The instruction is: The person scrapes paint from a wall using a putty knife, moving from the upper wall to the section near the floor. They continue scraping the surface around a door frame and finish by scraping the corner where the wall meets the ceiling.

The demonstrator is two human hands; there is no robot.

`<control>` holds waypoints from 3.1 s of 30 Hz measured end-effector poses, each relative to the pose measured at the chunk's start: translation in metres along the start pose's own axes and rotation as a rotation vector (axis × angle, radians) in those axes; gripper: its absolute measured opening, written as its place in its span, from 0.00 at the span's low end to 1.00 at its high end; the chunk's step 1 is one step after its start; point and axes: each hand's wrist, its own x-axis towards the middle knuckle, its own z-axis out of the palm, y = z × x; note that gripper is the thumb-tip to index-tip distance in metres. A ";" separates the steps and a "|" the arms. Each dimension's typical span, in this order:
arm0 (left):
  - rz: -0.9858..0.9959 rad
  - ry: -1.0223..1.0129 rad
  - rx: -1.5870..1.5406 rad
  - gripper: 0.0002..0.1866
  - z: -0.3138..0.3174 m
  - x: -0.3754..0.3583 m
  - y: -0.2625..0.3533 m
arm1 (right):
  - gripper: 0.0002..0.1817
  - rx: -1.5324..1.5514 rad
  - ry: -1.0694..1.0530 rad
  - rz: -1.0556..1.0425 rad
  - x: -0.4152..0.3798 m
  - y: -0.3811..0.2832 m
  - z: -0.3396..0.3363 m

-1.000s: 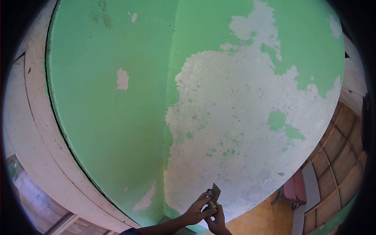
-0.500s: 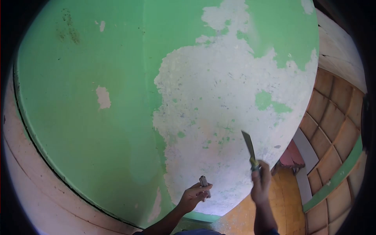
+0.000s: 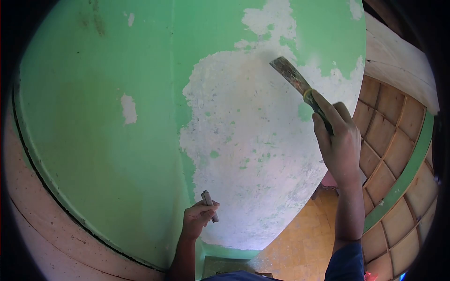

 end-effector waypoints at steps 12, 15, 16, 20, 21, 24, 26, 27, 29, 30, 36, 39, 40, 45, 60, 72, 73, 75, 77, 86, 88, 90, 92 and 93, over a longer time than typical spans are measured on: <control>-0.020 -0.272 -0.036 0.08 0.015 -0.008 0.009 | 0.16 -0.150 -0.009 -0.143 0.048 -0.029 0.012; -0.024 -0.344 -0.069 0.06 0.023 -0.010 0.020 | 0.16 -0.153 -0.006 -0.110 0.041 -0.033 0.003; -0.035 -0.365 -0.074 0.07 0.026 -0.010 0.020 | 0.16 -0.146 -0.018 -0.102 0.047 -0.033 0.004; -0.038 -0.423 -0.046 0.07 0.034 -0.011 0.021 | 0.16 -0.166 -0.023 -0.093 0.069 -0.029 0.021; -0.033 -0.447 -0.042 0.08 0.035 -0.012 0.021 | 0.16 -0.166 -0.022 -0.106 0.067 -0.033 0.014; -0.047 -0.486 -0.017 0.10 0.030 -0.012 0.022 | 0.15 -0.144 -0.018 -0.095 0.056 -0.042 -0.004; -0.065 -0.499 -0.003 0.11 0.032 -0.011 0.018 | 0.15 -0.124 -0.018 -0.076 0.061 -0.039 -0.002; 0.076 -0.489 0.059 0.11 0.034 -0.009 0.015 | 0.15 -0.157 -0.013 -0.088 0.070 -0.031 0.007; 0.216 -0.482 0.125 0.11 0.034 -0.007 0.011 | 0.15 -0.191 -0.005 -0.097 0.086 -0.026 0.014; 0.246 -0.482 0.170 0.12 0.034 -0.006 0.010 | 0.15 -0.155 0.011 -0.106 0.092 -0.026 0.015; -0.051 -0.466 0.040 0.11 0.035 -0.010 0.018 | 0.14 -0.083 0.026 -0.131 0.122 -0.033 0.007; -0.058 -0.445 0.043 0.10 0.025 -0.013 0.019 | 0.14 -0.098 0.041 -0.113 0.119 -0.028 -0.005; -0.071 -0.429 0.043 0.10 0.021 -0.014 0.019 | 0.14 -0.091 0.070 -0.113 0.117 -0.025 -0.009; 0.051 -0.428 0.047 0.09 0.013 -0.010 0.018 | 0.14 -0.161 0.080 -0.102 0.129 -0.019 0.002; 0.029 -0.434 -0.008 0.08 0.014 -0.009 0.015 | 0.13 -0.219 0.080 -0.169 0.151 -0.033 0.013; -0.042 -0.389 -0.026 0.08 0.005 -0.011 0.017 | 0.13 -0.190 -0.046 -0.090 0.126 -0.042 -0.007; -0.054 -0.391 -0.046 0.09 0.005 -0.011 0.015 | 0.13 -0.191 -0.047 -0.095 0.128 -0.041 -0.004; -0.050 -0.397 -0.038 0.09 0.005 -0.010 0.013 | 0.13 -0.203 0.027 -0.179 0.132 -0.039 0.004; -0.046 -0.409 -0.031 0.09 0.008 -0.007 0.013 | 0.13 -0.165 -0.013 -0.138 0.135 -0.041 -0.001; -0.050 -0.429 -0.022 0.09 0.008 -0.003 0.010 | 0.13 -0.045 -0.005 -0.149 0.138 -0.024 0.009; -0.098 -0.414 -0.032 0.09 0.012 -0.002 0.012 | 0.13 -0.013 0.028 -0.173 0.141 -0.022 0.014; -0.077 -0.426 -0.015 0.09 0.014 -0.001 0.011 | 0.13 -0.057 0.000 -0.121 0.141 -0.028 0.014; -0.053 -0.431 0.006 0.10 0.011 -0.004 0.011 | 0.14 -0.059 -0.002 -0.159 0.132 -0.028 0.007; -0.046 -0.420 0.011 0.10 0.009 -0.005 0.010 | 0.14 -0.067 -0.005 -0.205 0.129 -0.029 0.004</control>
